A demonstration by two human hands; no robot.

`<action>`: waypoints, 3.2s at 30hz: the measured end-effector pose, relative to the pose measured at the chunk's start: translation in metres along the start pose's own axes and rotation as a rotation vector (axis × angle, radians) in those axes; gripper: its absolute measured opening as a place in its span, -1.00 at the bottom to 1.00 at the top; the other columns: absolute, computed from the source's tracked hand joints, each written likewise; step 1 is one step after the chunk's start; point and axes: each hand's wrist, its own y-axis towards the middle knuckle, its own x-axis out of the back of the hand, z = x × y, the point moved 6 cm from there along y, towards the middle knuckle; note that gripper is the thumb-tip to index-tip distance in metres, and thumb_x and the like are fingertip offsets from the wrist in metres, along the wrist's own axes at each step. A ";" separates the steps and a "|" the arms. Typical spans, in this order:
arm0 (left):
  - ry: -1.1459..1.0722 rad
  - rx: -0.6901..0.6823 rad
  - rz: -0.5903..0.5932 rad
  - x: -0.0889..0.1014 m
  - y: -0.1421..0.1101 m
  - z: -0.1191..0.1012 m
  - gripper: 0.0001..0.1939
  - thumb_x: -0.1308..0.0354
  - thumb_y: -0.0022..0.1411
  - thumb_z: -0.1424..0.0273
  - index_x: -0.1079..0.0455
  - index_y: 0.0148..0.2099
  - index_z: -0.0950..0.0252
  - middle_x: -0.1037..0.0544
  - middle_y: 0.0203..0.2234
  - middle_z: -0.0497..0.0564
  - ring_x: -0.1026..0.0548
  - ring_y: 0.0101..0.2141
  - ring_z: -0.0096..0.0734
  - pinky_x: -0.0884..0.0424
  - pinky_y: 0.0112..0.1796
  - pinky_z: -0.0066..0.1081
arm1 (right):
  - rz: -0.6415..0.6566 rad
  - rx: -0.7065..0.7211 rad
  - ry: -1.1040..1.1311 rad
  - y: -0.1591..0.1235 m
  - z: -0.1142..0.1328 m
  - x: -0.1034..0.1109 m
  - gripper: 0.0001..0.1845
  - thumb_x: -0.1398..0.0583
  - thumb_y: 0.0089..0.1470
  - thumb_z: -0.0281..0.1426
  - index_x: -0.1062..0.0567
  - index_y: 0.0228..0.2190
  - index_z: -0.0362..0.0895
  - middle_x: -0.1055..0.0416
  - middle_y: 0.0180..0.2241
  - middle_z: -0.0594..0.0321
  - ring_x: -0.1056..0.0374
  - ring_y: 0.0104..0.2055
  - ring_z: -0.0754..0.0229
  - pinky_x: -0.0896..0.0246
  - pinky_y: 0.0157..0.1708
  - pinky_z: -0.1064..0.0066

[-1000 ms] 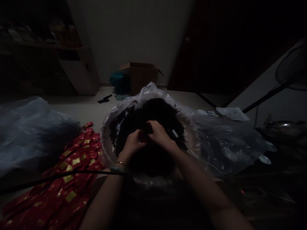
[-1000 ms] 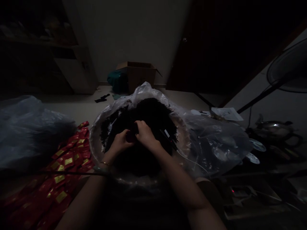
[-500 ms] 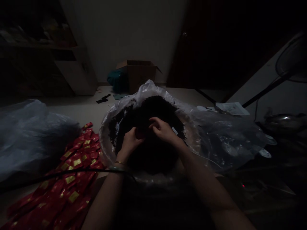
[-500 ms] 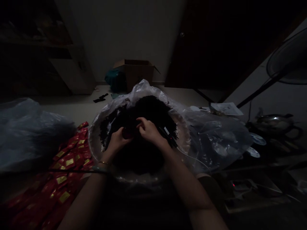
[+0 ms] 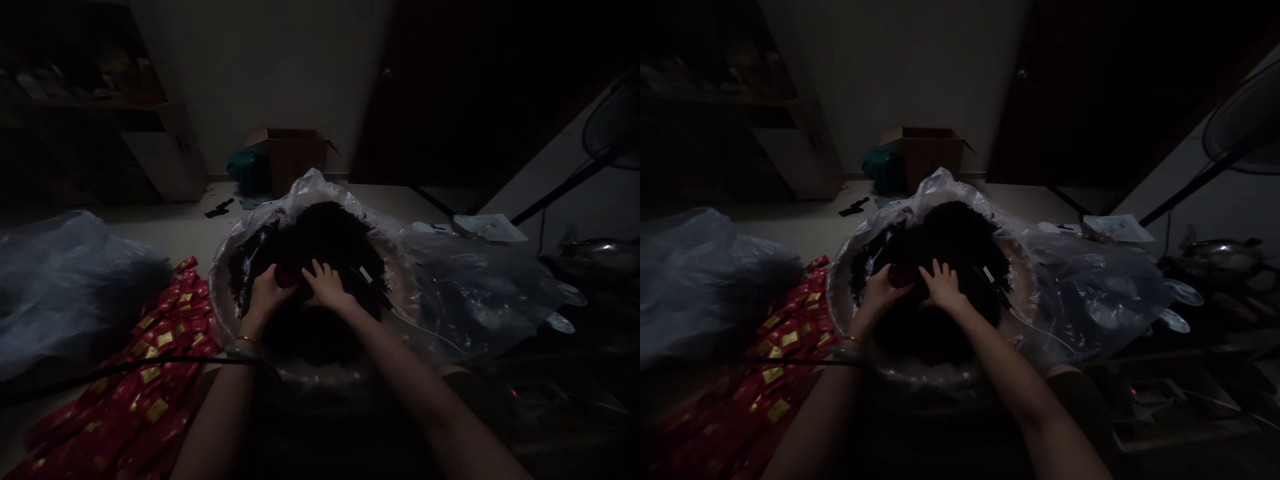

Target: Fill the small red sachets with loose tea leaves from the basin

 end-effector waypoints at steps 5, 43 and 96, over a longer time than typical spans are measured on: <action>0.037 -0.005 -0.010 0.004 0.002 0.000 -0.72 -0.25 -0.03 0.23 -0.33 -0.30 0.25 -0.53 -0.44 -0.03 -0.48 -0.39 -0.32 -0.31 -0.38 -0.44 | 0.108 0.113 0.043 0.020 0.022 0.001 -0.21 -0.38 -0.27 -0.21 -0.35 0.04 -0.09 -0.18 0.13 -0.14 -0.17 0.12 -0.28 -0.14 -0.01 -0.03; -0.021 -0.109 0.025 -0.005 -0.002 -0.012 -0.71 -0.25 -0.07 0.35 -0.33 -0.24 0.27 -0.46 -0.39 -0.05 -0.41 -0.40 -0.38 -0.30 -0.38 -0.44 | -0.271 0.146 0.593 -0.010 0.016 0.074 -0.72 -0.21 -0.07 -0.62 -0.52 -0.26 -0.14 -0.54 -0.35 0.24 -0.44 -0.30 0.24 -0.26 -0.29 0.48; 0.033 -0.075 0.058 -0.016 -0.003 -0.008 0.07 -0.35 -0.14 0.31 0.19 0.32 0.24 -0.45 -0.13 0.11 -0.51 -0.25 -0.19 -0.40 -0.26 -0.28 | -0.324 0.401 0.189 -0.046 0.026 0.066 -0.79 -0.23 0.05 -0.42 -0.51 -0.21 -0.12 -0.42 -0.19 0.11 -0.27 -0.12 0.10 -0.26 -0.15 0.29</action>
